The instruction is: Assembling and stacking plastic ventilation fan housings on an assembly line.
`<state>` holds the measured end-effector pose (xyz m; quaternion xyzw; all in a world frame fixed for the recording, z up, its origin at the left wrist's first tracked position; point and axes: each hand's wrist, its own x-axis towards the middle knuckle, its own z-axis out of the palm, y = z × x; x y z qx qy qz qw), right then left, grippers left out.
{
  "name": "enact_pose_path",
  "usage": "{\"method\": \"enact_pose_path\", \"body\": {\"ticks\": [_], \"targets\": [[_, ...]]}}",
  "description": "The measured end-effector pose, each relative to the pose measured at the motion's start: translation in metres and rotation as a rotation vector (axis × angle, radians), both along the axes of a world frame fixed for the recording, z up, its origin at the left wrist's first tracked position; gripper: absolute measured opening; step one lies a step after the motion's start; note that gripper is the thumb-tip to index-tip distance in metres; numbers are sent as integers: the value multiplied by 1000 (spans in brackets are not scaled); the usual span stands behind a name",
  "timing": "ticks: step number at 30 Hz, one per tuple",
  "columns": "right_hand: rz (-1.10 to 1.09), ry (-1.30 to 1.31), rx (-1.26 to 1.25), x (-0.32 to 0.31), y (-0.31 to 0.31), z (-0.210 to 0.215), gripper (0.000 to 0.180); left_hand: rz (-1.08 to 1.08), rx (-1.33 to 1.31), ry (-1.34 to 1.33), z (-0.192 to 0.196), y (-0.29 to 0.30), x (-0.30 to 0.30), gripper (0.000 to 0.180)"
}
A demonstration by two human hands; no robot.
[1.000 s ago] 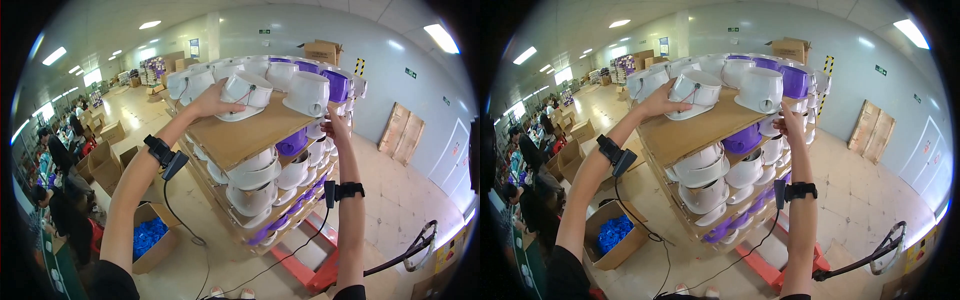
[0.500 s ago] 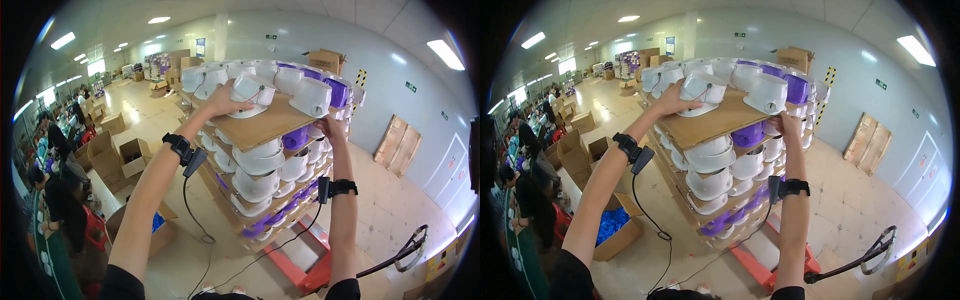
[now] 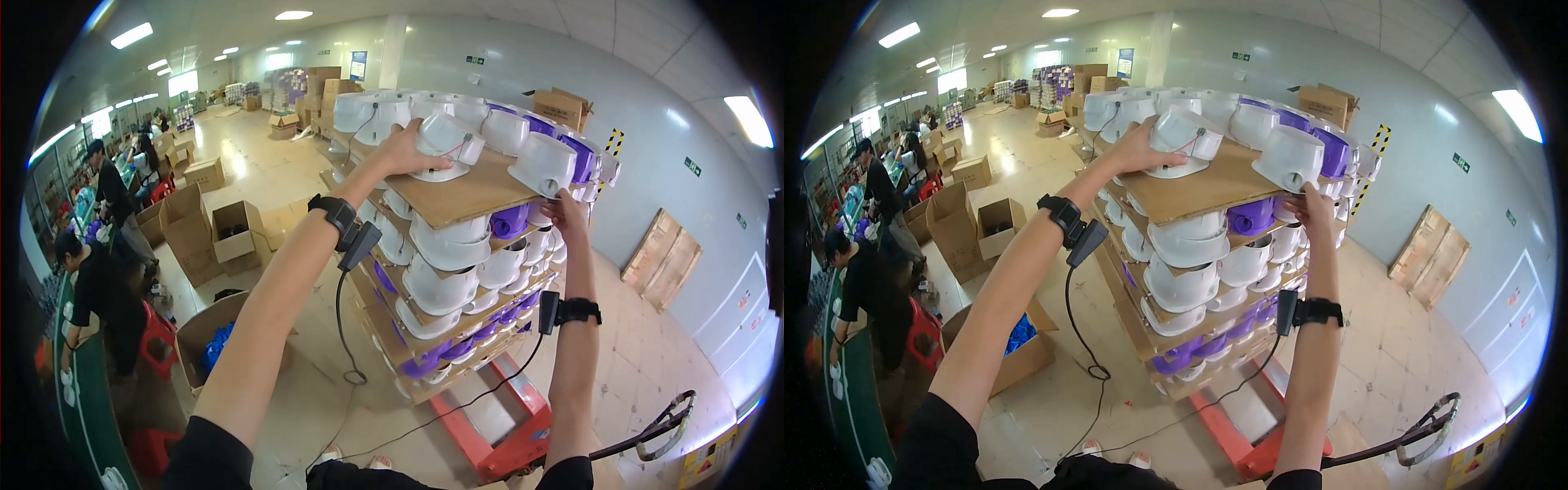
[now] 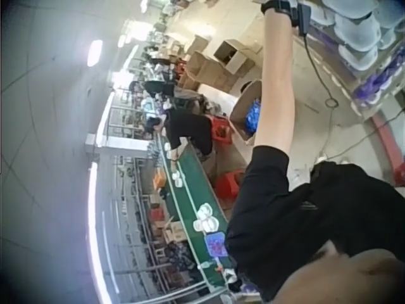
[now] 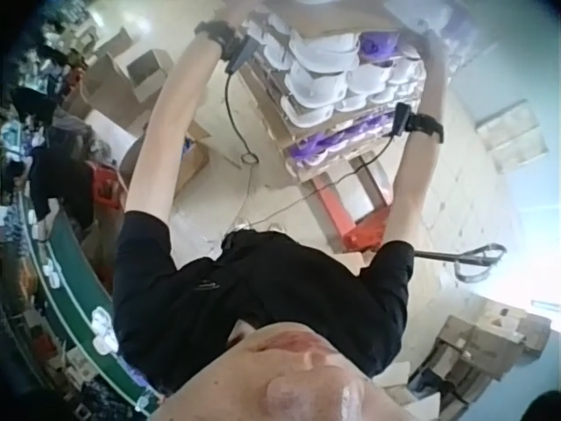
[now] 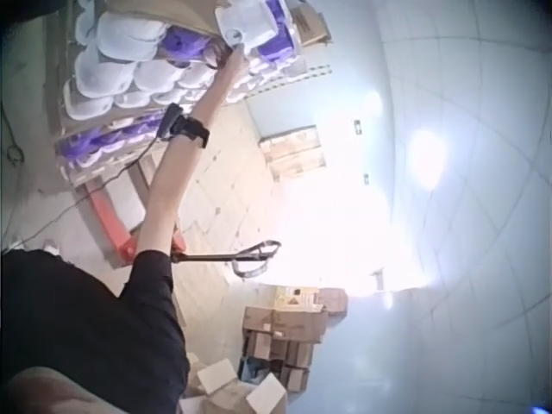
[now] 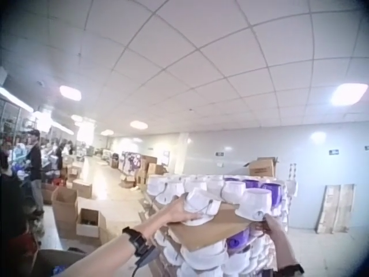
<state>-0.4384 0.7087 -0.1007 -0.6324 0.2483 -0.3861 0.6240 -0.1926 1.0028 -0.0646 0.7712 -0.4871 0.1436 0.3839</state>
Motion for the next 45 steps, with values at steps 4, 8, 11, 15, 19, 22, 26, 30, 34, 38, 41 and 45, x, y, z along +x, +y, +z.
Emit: {"method": "enact_pose_path", "body": {"ticks": [4,8,11,15,19,22,26,30,34,38,41,45], "targets": [[188,-287,175,-16,-26,-28,26,42,-15,-36,-3,-1,-1,124],[224,-560,271,-13,-47,-43,13,-15,-71,-50,-6,5,3,121],[283,-614,250,-19,-56,-44,8,25,-38,7,-3,4,-5,113],[262,-589,199,-31,-45,-45,10,-62,-111,44,-9,9,-13,118],[300,-469,168,-46,-23,-28,11,-128,-406,121,-10,22,-15,117],[415,-453,69,-51,-24,-21,17,28,-528,80,-2,43,0,120],[167,-139,-751,-60,-16,-34,39,-30,-679,-78,-3,75,6,123],[412,-202,-532,-46,-35,-32,49,26,-734,-44,-17,148,-13,120],[465,-292,-503,25,123,-26,48,177,-812,-210,-57,246,-5,114],[665,-371,116,38,244,-25,45,207,-813,-96,-80,369,-21,107],[921,-314,170,84,260,-64,47,377,-763,-209,-104,480,-42,102],[1045,-175,228,146,421,-109,49,613,-690,-196,-148,633,-78,98]]}}
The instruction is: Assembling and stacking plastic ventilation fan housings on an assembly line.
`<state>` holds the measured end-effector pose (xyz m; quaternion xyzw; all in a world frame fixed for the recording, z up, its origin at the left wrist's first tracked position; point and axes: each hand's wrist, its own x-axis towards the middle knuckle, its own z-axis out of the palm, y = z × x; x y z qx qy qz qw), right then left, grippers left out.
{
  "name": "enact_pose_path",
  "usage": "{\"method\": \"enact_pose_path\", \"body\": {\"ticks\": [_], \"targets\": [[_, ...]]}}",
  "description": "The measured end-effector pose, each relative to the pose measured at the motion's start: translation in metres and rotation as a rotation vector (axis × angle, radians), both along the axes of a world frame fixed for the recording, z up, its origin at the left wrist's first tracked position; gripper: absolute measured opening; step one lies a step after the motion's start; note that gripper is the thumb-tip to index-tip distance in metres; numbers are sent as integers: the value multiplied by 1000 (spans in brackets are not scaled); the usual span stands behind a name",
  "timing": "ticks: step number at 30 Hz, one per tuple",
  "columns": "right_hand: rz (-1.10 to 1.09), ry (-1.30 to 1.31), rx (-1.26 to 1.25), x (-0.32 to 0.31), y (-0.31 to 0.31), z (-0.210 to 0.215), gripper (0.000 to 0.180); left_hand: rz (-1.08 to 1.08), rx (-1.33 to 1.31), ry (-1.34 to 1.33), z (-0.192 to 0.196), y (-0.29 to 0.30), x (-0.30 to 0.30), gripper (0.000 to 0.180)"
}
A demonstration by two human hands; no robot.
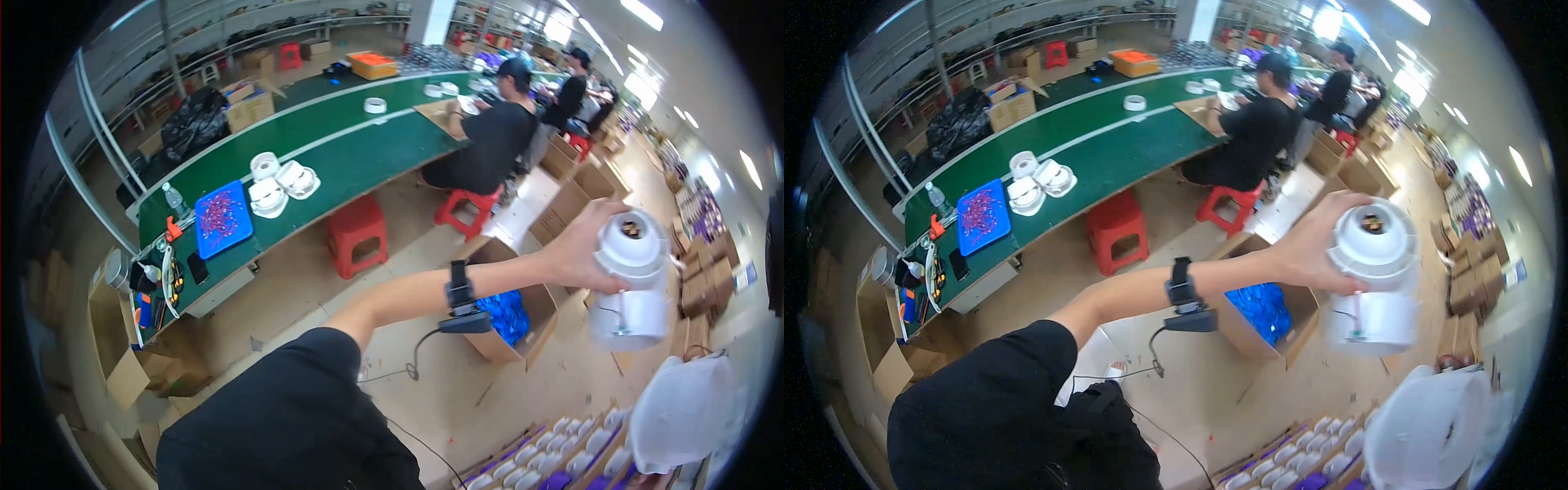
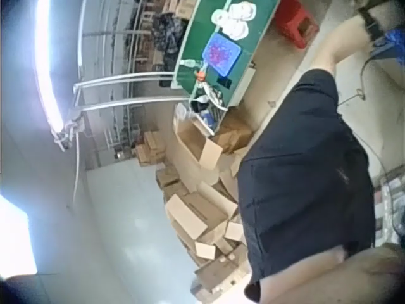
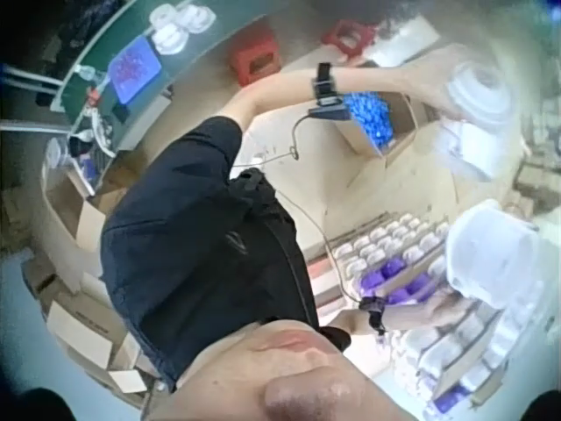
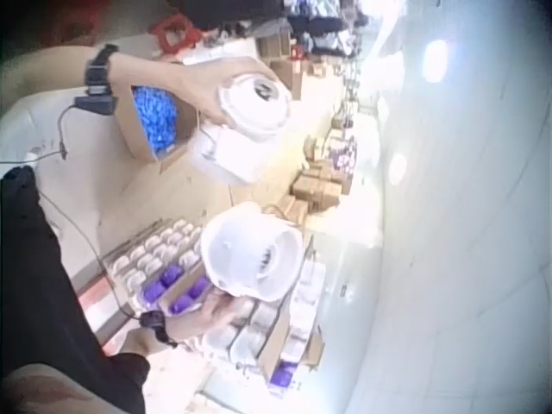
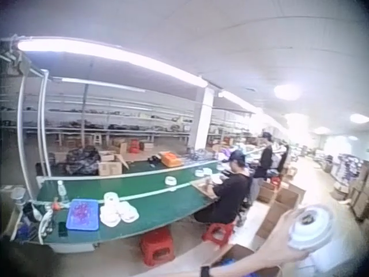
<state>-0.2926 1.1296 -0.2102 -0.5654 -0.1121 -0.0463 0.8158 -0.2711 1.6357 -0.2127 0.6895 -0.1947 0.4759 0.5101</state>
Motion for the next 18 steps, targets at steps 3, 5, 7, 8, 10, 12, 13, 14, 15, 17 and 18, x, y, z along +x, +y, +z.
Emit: {"method": "enact_pose_path", "body": {"ticks": [3,5,7,8,10,12,13,14,15,17,18], "targets": [[92,96,-47,10,130,-30,50,146,43,125,-37,99,-40,99],[170,182,-87,9,213,-50,52,249,21,226,-72,161,-70,99],[230,262,-122,12,291,-73,53,328,-53,362,-108,216,-101,98],[222,274,-141,15,316,-76,54,391,-60,393,-122,234,-104,97],[227,288,-169,28,366,-90,55,423,-103,435,-149,277,-115,97],[476,390,-111,52,425,-123,43,582,-233,542,-175,323,-148,99],[482,427,-129,60,459,-135,45,675,-289,596,-187,340,-155,99],[485,460,-145,69,495,-148,47,765,-342,646,-200,359,-159,99],[582,454,-157,83,520,-165,46,846,-360,662,-219,378,-163,101],[797,422,-181,113,584,-196,44,999,-405,664,-251,422,-159,97],[913,397,-200,129,618,-209,43,1071,-426,678,-264,443,-153,97]]}}
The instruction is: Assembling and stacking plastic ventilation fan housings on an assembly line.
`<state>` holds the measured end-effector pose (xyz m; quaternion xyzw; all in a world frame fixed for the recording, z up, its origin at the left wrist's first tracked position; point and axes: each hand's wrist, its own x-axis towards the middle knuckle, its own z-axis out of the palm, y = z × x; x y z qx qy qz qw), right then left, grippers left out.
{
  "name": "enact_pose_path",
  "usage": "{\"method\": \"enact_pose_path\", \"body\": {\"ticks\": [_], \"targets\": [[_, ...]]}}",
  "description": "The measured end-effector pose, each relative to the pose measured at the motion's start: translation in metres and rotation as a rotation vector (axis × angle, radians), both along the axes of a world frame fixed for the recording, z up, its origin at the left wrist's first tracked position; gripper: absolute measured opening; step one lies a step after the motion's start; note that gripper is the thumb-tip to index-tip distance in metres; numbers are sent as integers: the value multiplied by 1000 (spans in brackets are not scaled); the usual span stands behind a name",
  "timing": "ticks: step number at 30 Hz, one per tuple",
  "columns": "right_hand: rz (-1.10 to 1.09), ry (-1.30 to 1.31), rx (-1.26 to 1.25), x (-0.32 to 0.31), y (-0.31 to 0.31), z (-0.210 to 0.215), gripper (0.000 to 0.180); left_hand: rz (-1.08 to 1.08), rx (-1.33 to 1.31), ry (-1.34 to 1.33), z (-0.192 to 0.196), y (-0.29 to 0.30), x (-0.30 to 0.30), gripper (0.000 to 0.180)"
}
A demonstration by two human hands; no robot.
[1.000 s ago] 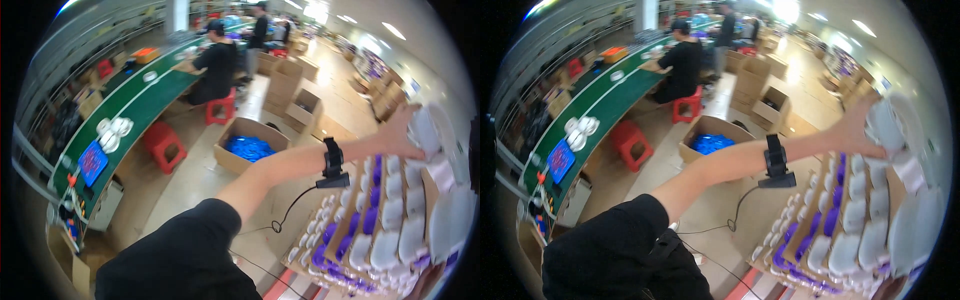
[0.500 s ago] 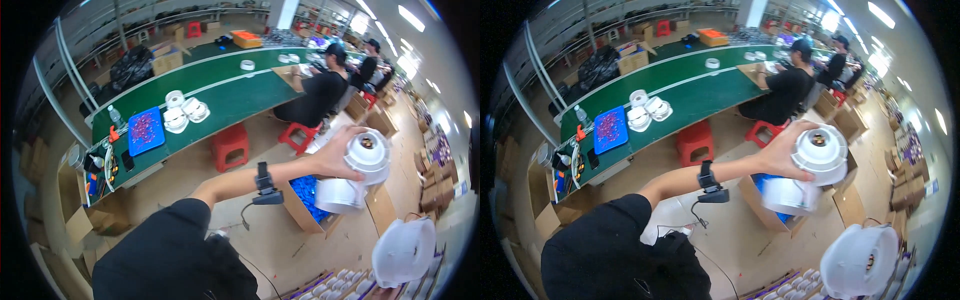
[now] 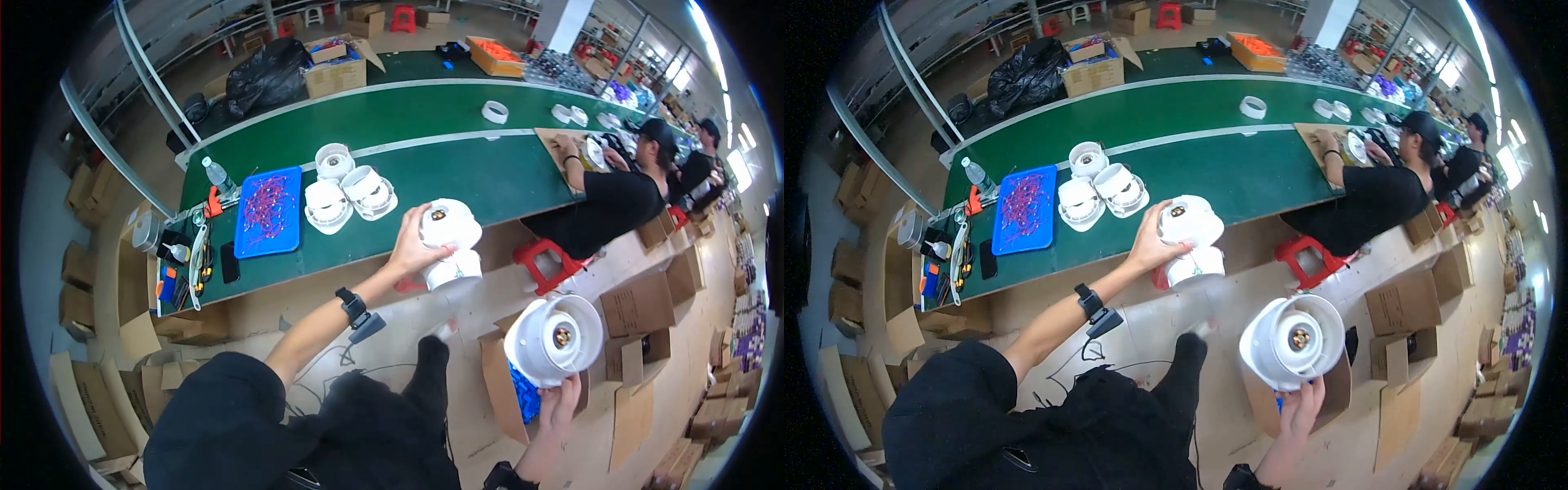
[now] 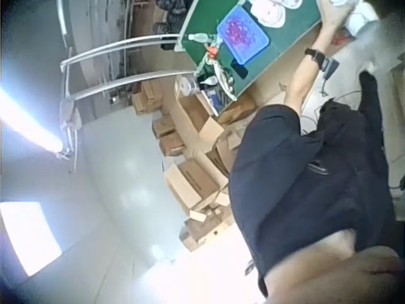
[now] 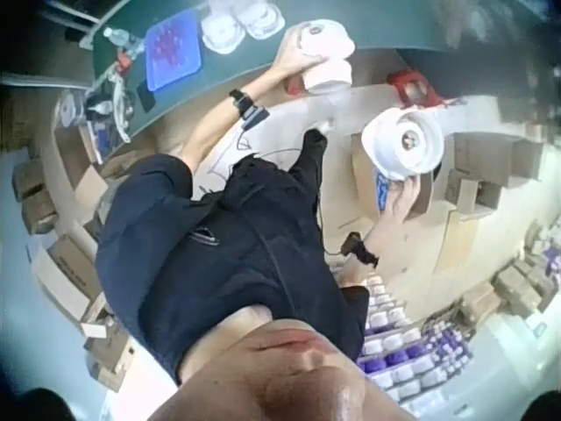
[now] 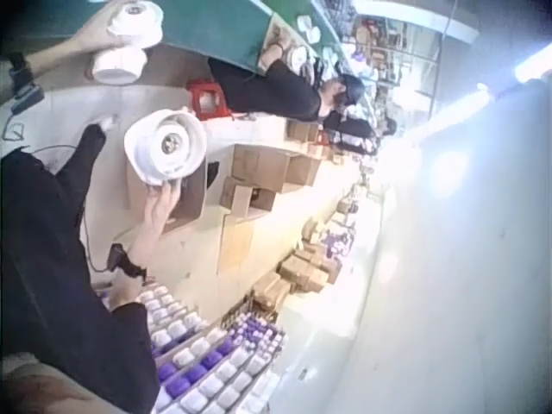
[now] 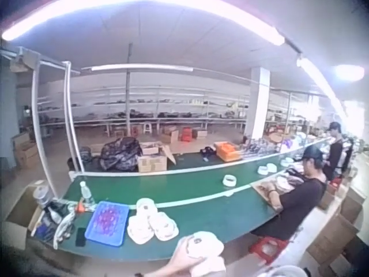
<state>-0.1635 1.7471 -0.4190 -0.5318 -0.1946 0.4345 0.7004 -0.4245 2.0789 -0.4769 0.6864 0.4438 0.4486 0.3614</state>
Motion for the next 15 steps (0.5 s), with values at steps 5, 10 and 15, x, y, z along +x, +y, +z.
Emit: {"method": "enact_pose_path", "body": {"ticks": [5,10,15], "targets": [[174,119,9,52,172,-79,48,269,97,120,-74,127,19,97],[289,226,-57,98,324,-165,49,521,62,338,-116,215,30,100],[429,232,-155,132,440,-220,46,616,-63,316,-135,250,53,100]]}}
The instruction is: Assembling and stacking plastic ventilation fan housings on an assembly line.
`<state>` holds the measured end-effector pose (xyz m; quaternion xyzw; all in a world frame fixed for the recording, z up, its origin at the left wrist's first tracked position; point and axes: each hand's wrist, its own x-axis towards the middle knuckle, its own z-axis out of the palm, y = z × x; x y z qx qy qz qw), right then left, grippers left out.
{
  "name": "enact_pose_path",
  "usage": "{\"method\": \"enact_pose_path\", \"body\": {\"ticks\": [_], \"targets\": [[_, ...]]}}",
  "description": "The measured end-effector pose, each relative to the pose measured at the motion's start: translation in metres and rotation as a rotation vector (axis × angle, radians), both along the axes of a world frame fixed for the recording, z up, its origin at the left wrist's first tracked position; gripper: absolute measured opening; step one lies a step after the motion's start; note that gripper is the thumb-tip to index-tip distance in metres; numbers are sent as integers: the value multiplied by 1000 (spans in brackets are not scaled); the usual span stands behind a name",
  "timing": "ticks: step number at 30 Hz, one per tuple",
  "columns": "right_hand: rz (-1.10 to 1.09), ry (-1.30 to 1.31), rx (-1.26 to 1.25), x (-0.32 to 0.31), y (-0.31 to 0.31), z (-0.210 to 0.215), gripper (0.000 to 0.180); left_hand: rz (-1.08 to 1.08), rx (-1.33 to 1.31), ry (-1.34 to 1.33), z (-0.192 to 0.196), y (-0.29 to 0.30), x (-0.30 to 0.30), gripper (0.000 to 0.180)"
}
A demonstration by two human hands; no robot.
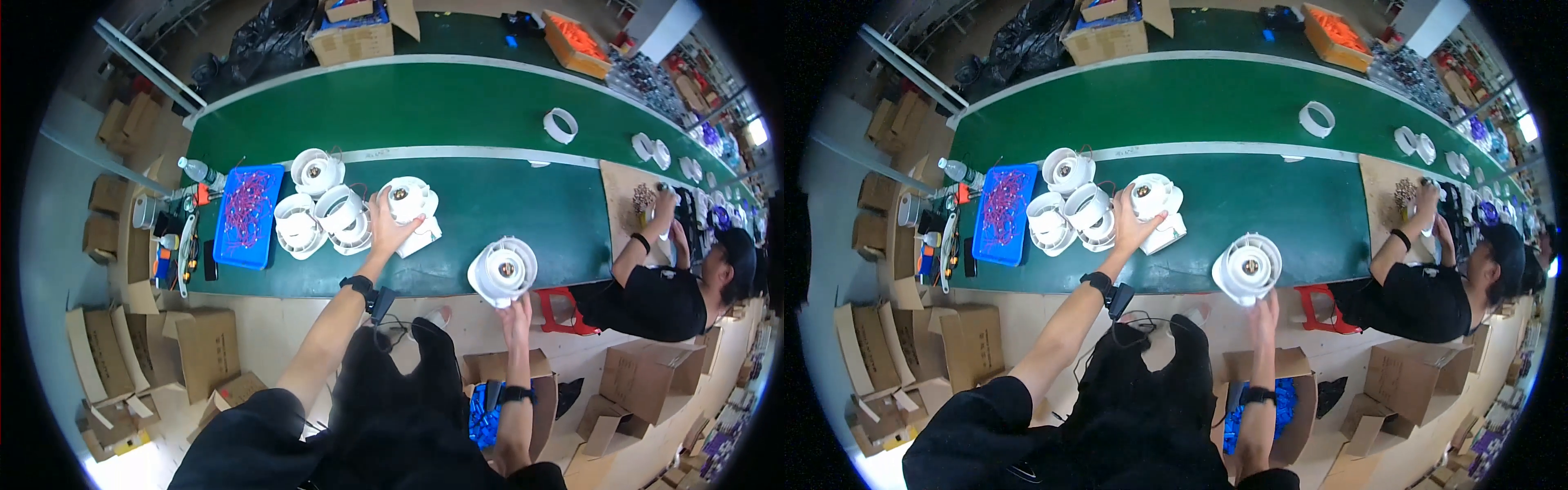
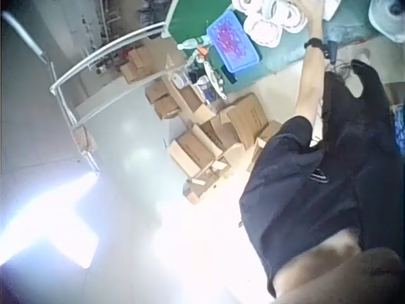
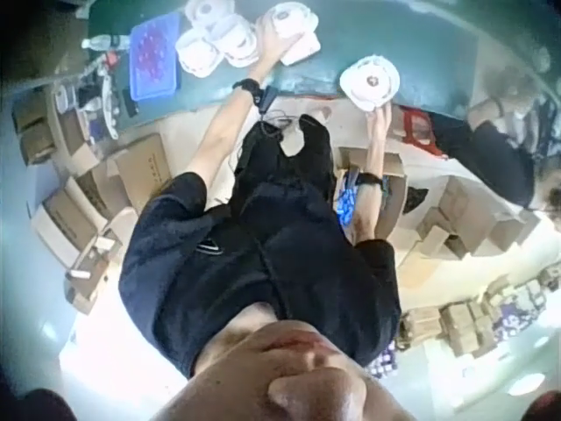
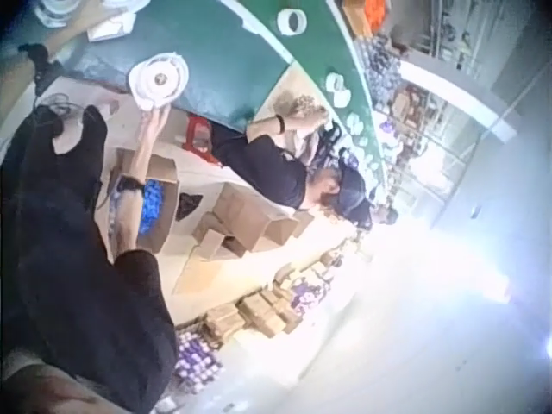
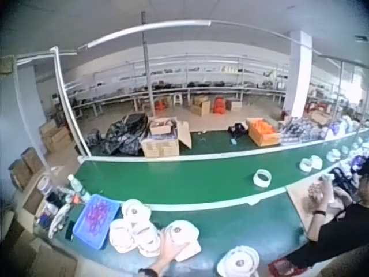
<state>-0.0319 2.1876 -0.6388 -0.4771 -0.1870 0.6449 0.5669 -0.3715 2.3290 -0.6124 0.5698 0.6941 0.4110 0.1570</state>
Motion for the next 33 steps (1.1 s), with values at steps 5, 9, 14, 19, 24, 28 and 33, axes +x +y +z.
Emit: {"method": "enact_pose_path", "body": {"ticks": [5,9,14,19,24,28,33], "targets": [[72,-21,-152,-8,77,-33,47,49,-5,-7,-1,44,-13,103],[69,-8,-195,-27,96,-44,48,86,-179,44,-10,74,-38,107],[134,-214,-316,-30,119,-50,43,-69,-533,359,-10,104,-72,111],[520,-885,-423,-22,155,-47,42,-27,-728,529,5,111,-61,94],[849,-1472,15,10,194,-44,31,-455,-462,-27,30,103,16,51],[1036,-1475,89,-4,229,-12,28,-456,-676,46,14,90,77,48],[1049,-1453,250,27,248,28,29,-372,-592,266,36,89,125,34]]}}
